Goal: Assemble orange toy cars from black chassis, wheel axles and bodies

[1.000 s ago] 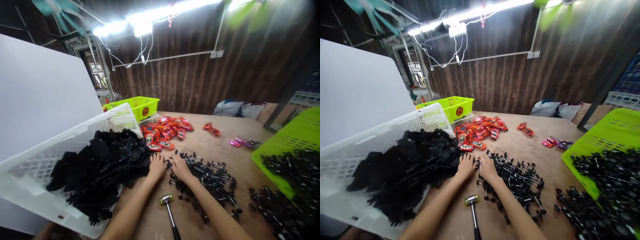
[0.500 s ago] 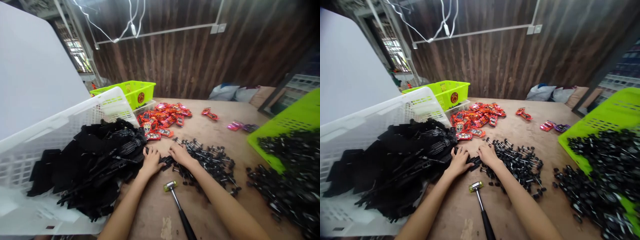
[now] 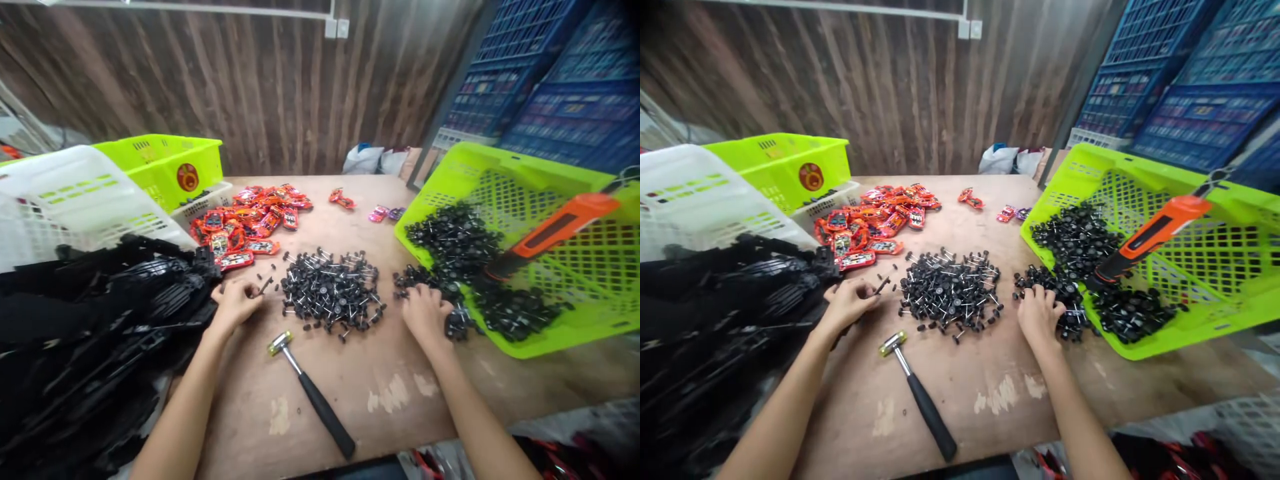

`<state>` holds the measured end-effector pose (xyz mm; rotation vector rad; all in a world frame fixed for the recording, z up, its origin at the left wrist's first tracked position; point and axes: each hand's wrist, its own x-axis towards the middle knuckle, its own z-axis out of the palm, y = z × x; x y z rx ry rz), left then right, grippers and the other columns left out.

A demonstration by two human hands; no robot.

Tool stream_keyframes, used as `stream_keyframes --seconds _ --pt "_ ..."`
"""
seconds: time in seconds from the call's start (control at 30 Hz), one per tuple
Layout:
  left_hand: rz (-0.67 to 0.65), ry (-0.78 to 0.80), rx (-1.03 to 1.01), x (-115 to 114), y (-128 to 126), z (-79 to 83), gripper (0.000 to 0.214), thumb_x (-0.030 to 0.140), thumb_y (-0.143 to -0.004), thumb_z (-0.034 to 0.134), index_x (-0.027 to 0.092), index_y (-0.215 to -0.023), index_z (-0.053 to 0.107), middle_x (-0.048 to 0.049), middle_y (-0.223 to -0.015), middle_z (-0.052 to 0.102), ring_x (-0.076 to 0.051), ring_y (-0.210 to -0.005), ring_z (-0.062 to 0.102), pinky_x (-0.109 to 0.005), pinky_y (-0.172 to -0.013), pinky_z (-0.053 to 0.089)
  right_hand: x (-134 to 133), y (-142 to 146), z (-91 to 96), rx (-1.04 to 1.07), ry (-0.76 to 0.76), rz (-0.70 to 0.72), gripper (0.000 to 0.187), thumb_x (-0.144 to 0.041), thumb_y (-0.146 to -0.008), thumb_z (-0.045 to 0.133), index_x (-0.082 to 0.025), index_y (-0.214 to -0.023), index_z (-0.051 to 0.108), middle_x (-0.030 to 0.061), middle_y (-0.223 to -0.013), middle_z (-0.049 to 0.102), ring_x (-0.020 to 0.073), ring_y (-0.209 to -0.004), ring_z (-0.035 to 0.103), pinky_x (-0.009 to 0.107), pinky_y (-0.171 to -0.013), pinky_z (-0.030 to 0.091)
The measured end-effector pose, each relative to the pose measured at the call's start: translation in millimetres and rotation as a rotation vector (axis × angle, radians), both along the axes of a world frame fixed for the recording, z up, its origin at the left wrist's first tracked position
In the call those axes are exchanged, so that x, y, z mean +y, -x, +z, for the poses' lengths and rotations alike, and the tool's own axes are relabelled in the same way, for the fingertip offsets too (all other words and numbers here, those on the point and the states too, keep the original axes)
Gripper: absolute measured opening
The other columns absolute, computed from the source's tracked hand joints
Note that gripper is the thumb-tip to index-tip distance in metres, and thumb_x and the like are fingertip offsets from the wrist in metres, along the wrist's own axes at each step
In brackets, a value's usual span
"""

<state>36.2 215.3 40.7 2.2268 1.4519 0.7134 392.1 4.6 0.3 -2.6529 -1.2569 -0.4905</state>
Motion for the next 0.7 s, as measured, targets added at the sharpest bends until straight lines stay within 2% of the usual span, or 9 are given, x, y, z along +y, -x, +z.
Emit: stream_keyframes --seconds 0.07,0.13,0.23,0.3,0.4,0.5,0.57,0.6,0.7 --pt "0.013 -0.064 0.009 -2 -1 6.0 0.016 0.034 -0.065 0.064 0.02 -0.061 0.058 -0.0016 -0.07 0.065 -0.027 -0.084 0.06 -0.057 -0.099 0.022 -1 -8 -8.4 -0.108 0.048 0.019 0.024 -0.024 -0.084 0.049 -0.013 -0.096 0.066 0.0167 -0.119 0.055 0.0316 -0.108 0.039 0.045 -0.082 0.026" --pt "0.039 -0.085 -0.079 -4 -1 9.4 0.016 0.036 -0.067 0.062 0.021 -0.071 0.06 -0.0017 -0.072 0.066 -0.024 -0.078 0.062 -0.05 -0.095 0.034 3 -15 -13.5 -0.147 0.053 0.067 0.022 -0.023 -0.084 0.048 -0.013 -0.091 0.066 0.017 -0.118 0.056 0.0315 -0.109 0.039 0.048 -0.085 0.025" --pt "0.145 -0.057 -0.475 -9 -3 9.4 0.024 0.036 -0.069 0.063 0.019 -0.086 0.06 -0.0053 -0.087 0.068 -0.021 -0.082 0.064 -0.036 -0.085 0.047 9 -26 -15.4 -0.117 -0.038 0.178 0.02 -0.018 -0.083 0.046 -0.014 -0.085 0.065 0.0167 -0.112 0.059 0.0326 -0.112 0.04 0.053 -0.089 0.024" --pt "0.22 0.009 -0.722 -17 -6 7.8 0.029 0.036 -0.07 0.063 0.017 -0.091 0.059 -0.0068 -0.09 0.067 -0.019 -0.082 0.065 -0.033 -0.079 0.05 10 -30 -12.9 -0.003 -0.159 0.253 0.019 -0.019 -0.082 0.047 -0.015 -0.085 0.065 0.0166 -0.109 0.061 0.0332 -0.112 0.042 0.054 -0.09 0.026" --pt "0.247 0.352 -0.982 -39 -16 6.9 0.04 0.033 -0.067 0.068 0.014 -0.1 0.055 -0.004 -0.076 0.066 -0.016 -0.06 0.065 -0.031 -0.06 0.053 0 -15 -4.0 0.444 -0.434 0.29 0.019 -0.03 -0.08 0.052 -0.016 -0.088 0.062 0.0143 -0.098 0.064 0.0289 -0.097 0.054 0.048 -0.085 0.039" --pt "0.171 0.745 -1.139 -71 -25 8.5 0.049 0.024 -0.056 0.078 0.014 -0.099 0.056 -0.0017 -0.071 0.066 -0.015 -0.051 0.063 -0.027 -0.049 0.052 -23 25 6.8 1.208 -0.634 0.292 0.027 -0.043 -0.075 0.061 -0.019 -0.088 0.059 0.008 -0.084 0.065 0.0219 -0.077 0.06 0.038 -0.073 0.048" --pt "0.128 0.839 -1.154 -94 -29 9.1 0.045 0.021 -0.054 0.079 0.015 -0.093 0.056 -0.0004 -0.071 0.066 -0.015 -0.052 0.063 -0.027 -0.048 0.054 -39 56 12.5 1.643 -0.611 0.288 0.03 -0.046 -0.072 0.067 -0.02 -0.085 0.058 0.0055 -0.08 0.065 0.018 -0.07 0.06 0.032 -0.066 0.05" --pt "0.112 0.865 -1.147 -104 -31 8.6 0.043 0.022 -0.055 0.078 0.016 -0.091 0.056 0.0004 -0.07 0.065 -0.015 -0.051 0.063 -0.028 -0.047 0.054 -46 70 14.7 1.774 -0.573 0.276 0.03 -0.046 -0.071 0.068 -0.02 -0.084 0.059 0.0047 -0.078 0.064 0.016 -0.066 0.059 0.029 -0.061 0.049" --pt "0.046 0.932 -1.08 -132 -36 3.2 0.04 0.027 -0.06 0.076 0.017 -0.091 0.053 0.0012 -0.069 0.064 -0.016 -0.049 0.062 -0.029 -0.044 0.054 -61 95 16.9 1.9 -0.46 0.229 0.029 -0.046 -0.073 0.069 -0.018 -0.079 0.06 0.0026 -0.068 0.061 0.0113 -0.053 0.053 0.023 -0.046 0.042"
